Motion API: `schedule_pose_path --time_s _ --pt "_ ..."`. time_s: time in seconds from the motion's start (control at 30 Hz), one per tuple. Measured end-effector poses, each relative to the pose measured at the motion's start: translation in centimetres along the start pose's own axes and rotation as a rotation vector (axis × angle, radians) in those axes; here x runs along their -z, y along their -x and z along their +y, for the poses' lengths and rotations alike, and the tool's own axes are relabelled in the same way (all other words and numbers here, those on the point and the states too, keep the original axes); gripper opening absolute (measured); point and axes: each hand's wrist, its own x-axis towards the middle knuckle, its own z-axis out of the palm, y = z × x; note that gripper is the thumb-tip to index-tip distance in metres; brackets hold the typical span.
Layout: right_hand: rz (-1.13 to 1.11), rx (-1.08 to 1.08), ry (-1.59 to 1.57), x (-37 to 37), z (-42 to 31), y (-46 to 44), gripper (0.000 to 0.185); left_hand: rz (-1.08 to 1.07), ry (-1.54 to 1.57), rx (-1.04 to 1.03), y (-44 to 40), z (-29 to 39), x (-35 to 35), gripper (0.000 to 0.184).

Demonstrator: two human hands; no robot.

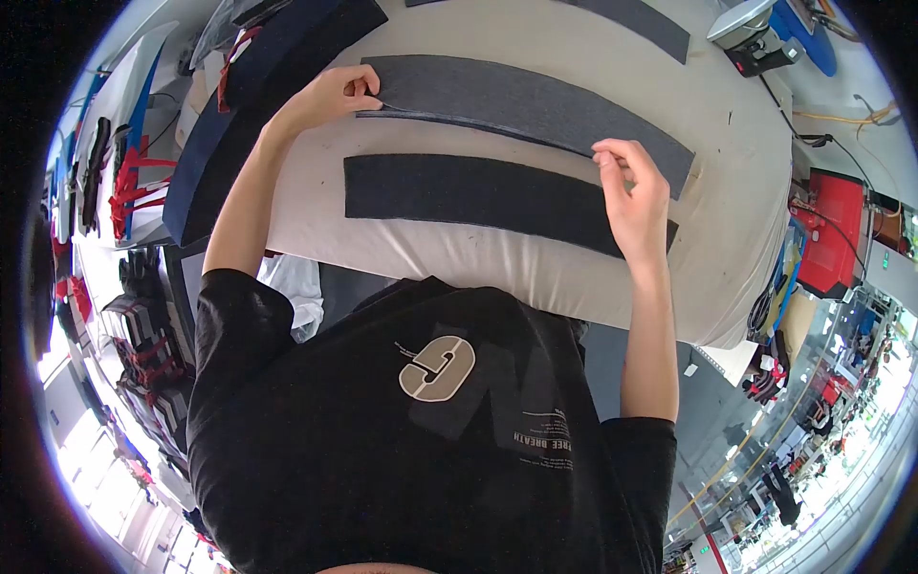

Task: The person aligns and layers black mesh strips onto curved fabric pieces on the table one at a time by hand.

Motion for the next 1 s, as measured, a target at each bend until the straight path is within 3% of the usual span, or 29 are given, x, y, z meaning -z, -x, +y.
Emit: schedule_pose_path --time_s 0.37,0.53,0.63,0.77,0.83,1.0 --pt "-0.113 0.071 -0.024 -3.3 -2.4 -2.2 0.013 -0.001 0.016 -0.055 0.7 -0.4 0.4 0.012" --pt "-0.142 0.065 -0.002 -3.7 -2.2 -2.2 0.014 0.143 -0.448 -0.231 1.5 1.5 -0.1 0.012" --pt "-0.147 0.068 -0.008 -3.8 -2.2 -2.1 0.013 0.156 -0.547 -0.278 1.1 0.9 -0.7 0.012" --pt "-0.147 0.065 -0.018 -3.9 -2.1 -2.3 0.013 0.235 -0.514 -0.268 0.7 0.7 -0.3 0.012" --pt "-0.155 0.103 -0.045 -4.4 -2.1 -2.6 0.013 0.407 -0.439 -0.355 0.7 1.2 -0.1 0.013" --pt "-0.144 0.153 -0.095 -6.2 -4.6 -4.6 0.015 0.467 -0.231 -0.463 0.3 5.6 -0.5 0.017"
